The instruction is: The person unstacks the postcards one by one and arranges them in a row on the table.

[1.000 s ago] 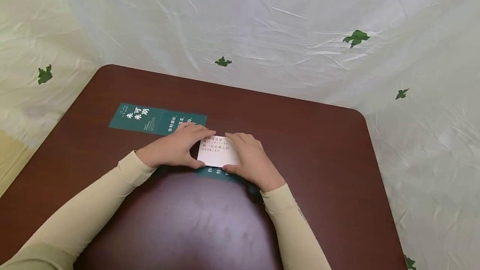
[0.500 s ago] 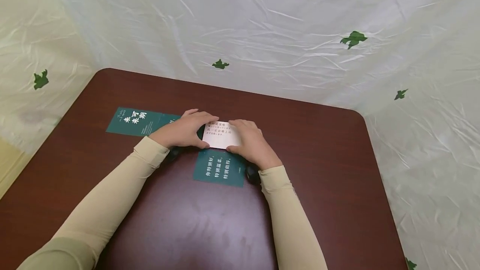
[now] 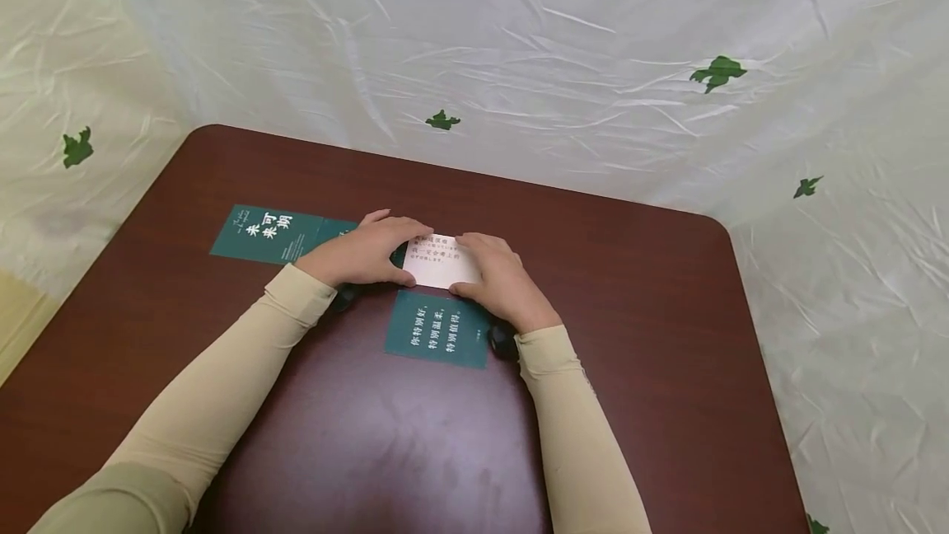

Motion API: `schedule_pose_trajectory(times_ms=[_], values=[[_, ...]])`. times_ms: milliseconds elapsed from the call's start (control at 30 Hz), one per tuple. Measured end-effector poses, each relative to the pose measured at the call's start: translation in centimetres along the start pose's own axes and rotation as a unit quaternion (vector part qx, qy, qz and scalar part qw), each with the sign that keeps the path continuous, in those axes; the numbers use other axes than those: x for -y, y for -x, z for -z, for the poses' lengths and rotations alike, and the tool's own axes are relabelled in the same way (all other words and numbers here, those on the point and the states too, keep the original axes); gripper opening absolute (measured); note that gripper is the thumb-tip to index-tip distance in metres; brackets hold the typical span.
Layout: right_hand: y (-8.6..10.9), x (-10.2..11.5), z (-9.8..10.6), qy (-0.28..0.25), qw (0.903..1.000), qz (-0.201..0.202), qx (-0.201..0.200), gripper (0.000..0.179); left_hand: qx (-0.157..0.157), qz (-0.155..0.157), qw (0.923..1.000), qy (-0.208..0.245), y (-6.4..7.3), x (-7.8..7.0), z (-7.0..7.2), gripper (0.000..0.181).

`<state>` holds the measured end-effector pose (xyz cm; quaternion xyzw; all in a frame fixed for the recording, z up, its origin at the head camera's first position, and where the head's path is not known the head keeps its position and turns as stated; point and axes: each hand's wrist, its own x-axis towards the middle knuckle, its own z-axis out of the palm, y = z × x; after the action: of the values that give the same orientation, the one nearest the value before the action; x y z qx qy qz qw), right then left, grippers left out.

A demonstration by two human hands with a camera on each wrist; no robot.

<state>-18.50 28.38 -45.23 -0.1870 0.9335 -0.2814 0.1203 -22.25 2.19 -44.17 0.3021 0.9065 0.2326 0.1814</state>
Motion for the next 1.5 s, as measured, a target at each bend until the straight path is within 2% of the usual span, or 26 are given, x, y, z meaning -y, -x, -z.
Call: schedule_pose_trajectory(times_ms=[167, 667, 1233, 1367, 1500], values=[[0.4, 0.0, 0.0, 0.005, 1.0000, -0.006, 0.005, 0.078, 0.009, 0.004, 0.9999, -0.006, 0.1, -0.3, 0.0, 0.081], [0.2, 0.1, -0.3, 0.012, 0.9998, -0.003, 0.014, 0.073, 0.002, 0.020, 0.9996, -0.021, 0.2, -0.2, -0.2, 0.084], [0.4, 0.1, -0.3, 0.024, 0.9996, -0.003, 0.012, 0.072, 0.002, 0.022, 0.9988, -0.044, 0.3, -0.7, -0.2, 0.085], [0.8, 0.2, 0.2, 0.014, 0.9999, 0.000, -0.001, 0.073, -0.014, 0.006, 0.9989, -0.043, 0.9, -1.3, -0.1, 0.088], [1.9, 0.9, 0.7, 0.005, 0.9995, 0.010, -0.030, 0.071, -0.052, -0.036, 0.9966, -0.054, 2.5, -2.3, -0.3, 0.086]])
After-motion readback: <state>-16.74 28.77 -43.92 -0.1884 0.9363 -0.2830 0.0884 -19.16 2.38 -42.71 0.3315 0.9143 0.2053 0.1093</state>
